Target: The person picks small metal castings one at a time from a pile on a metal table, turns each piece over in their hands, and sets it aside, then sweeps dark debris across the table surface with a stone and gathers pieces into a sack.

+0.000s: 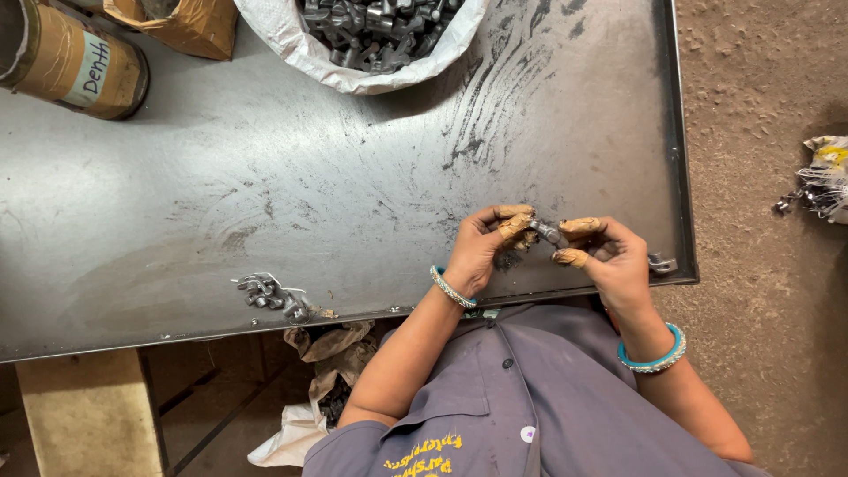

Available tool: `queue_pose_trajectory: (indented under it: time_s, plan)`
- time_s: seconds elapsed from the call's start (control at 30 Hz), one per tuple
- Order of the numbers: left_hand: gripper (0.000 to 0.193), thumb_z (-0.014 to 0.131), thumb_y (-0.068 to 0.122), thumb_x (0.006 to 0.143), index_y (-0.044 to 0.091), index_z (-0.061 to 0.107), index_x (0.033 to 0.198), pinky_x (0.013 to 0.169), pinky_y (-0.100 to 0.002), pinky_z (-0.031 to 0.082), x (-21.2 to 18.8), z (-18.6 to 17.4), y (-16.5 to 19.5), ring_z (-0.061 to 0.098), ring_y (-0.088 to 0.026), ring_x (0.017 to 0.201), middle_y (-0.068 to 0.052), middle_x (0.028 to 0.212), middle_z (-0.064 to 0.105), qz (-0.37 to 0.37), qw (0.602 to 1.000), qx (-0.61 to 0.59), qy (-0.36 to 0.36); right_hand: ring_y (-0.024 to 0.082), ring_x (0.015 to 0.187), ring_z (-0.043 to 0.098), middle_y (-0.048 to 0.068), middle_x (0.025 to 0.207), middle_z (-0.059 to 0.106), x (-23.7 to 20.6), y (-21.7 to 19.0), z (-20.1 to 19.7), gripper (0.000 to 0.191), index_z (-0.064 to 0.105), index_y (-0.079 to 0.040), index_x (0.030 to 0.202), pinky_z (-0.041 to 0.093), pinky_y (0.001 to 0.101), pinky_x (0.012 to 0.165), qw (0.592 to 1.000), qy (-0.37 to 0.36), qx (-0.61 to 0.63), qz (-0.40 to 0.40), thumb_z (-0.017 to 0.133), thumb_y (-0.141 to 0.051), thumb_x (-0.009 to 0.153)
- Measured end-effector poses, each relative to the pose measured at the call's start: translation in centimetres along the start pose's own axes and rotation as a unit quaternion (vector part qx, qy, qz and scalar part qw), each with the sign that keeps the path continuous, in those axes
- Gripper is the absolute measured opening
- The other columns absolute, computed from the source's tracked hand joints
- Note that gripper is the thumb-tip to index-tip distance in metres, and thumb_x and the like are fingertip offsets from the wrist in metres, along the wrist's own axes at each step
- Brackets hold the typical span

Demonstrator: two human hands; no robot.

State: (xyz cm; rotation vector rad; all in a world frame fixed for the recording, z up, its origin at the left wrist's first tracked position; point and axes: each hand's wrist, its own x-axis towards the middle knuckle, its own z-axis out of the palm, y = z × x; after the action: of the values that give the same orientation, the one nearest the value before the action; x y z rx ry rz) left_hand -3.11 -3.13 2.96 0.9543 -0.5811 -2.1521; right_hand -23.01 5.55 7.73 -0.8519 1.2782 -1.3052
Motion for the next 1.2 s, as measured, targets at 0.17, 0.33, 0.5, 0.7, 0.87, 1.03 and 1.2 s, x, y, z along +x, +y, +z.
queue_pose_trajectory:
  time_s: [0.17,0.33,0.5,0.7,0.87,1.03,1.2]
  plan:
    - [0.022,0.068,0.003,0.098,-0.004,0.071,0.119,0.074,-0.029,0.061,0.1,-0.6,-0.1,0.073,-0.016,0.090,-0.010,0.105,0.075,-0.027,0.998,-0.047,-0.010,0.018,0.105,0.069,0.012,0.113,0.069,0.0,-1.0,1.4,0.038,0.060,0.006,0.120,0.063,0.0351,0.093,0.999,0.016,-0.030,-0.024,0.074,0.011,0.085]
    - [0.023,0.068,0.004,0.096,-0.002,0.070,0.119,0.076,-0.029,0.060,0.1,-1.2,-0.3,0.073,-0.016,0.091,-0.009,0.106,0.074,-0.035,0.997,-0.075,0.001,0.016,0.104,0.068,0.011,0.113,0.069,0.4,-1.9,2.6,0.042,0.061,0.005,0.123,0.062,0.0335,0.092,0.997,0.004,-0.070,-0.029,0.076,0.009,0.084]
    - [0.025,0.072,0.000,0.096,-0.007,0.070,0.121,0.081,-0.030,0.058,-0.3,-1.4,0.2,0.070,-0.016,0.092,-0.011,0.107,0.074,0.016,1.000,0.001,0.009,0.012,0.098,0.069,0.008,0.108,0.074,0.4,-2.1,3.6,0.041,0.068,0.003,0.118,0.058,0.0281,0.087,0.977,0.005,-0.210,-0.027,0.083,0.005,0.080]
    - [0.032,0.067,-0.006,0.090,-0.005,0.068,0.122,0.095,-0.029,0.058,-1.8,-0.4,1.3,0.071,-0.016,0.105,-0.009,0.115,0.075,0.074,0.990,0.118,-0.007,0.013,0.090,0.071,0.008,0.100,0.077,0.0,-3.1,0.9,0.033,0.071,-0.001,0.106,0.059,0.0288,0.082,0.950,0.085,-0.301,-0.019,0.088,0.002,0.078]
    - [0.033,0.069,-0.009,0.090,-0.005,0.067,0.123,0.095,-0.032,0.058,-1.9,-0.2,2.6,0.071,-0.017,0.104,-0.010,0.114,0.074,0.076,0.988,0.137,0.010,0.017,0.091,0.073,0.010,0.105,0.071,-0.3,-5.3,-4.1,0.048,0.058,-0.003,0.115,0.061,0.0297,0.079,0.891,0.191,-0.396,-0.113,0.089,0.000,0.079]
    - [0.035,0.068,-0.003,0.093,-0.006,0.066,0.127,0.095,-0.033,0.059,-1.4,1.9,1.8,0.071,-0.018,0.105,-0.012,0.117,0.073,0.056,0.989,0.115,-0.077,0.018,0.091,0.074,0.010,0.105,0.070,-1.6,-6.1,-3.9,0.049,0.056,-0.003,0.119,0.060,0.0296,0.077,0.868,0.141,-0.449,-0.160,0.087,0.000,0.081]
    - [0.036,0.064,0.015,0.099,0.001,0.061,0.132,0.085,-0.035,0.060,-0.6,4.3,-0.2,0.072,-0.021,0.102,-0.012,0.115,0.073,-0.116,0.986,-0.003,-0.116,0.023,0.095,0.068,0.011,0.105,0.067,-1.7,-6.1,-1.2,0.053,0.058,-0.002,0.117,0.056,0.0339,0.083,0.860,0.052,-0.451,-0.231,0.089,-0.004,0.075]
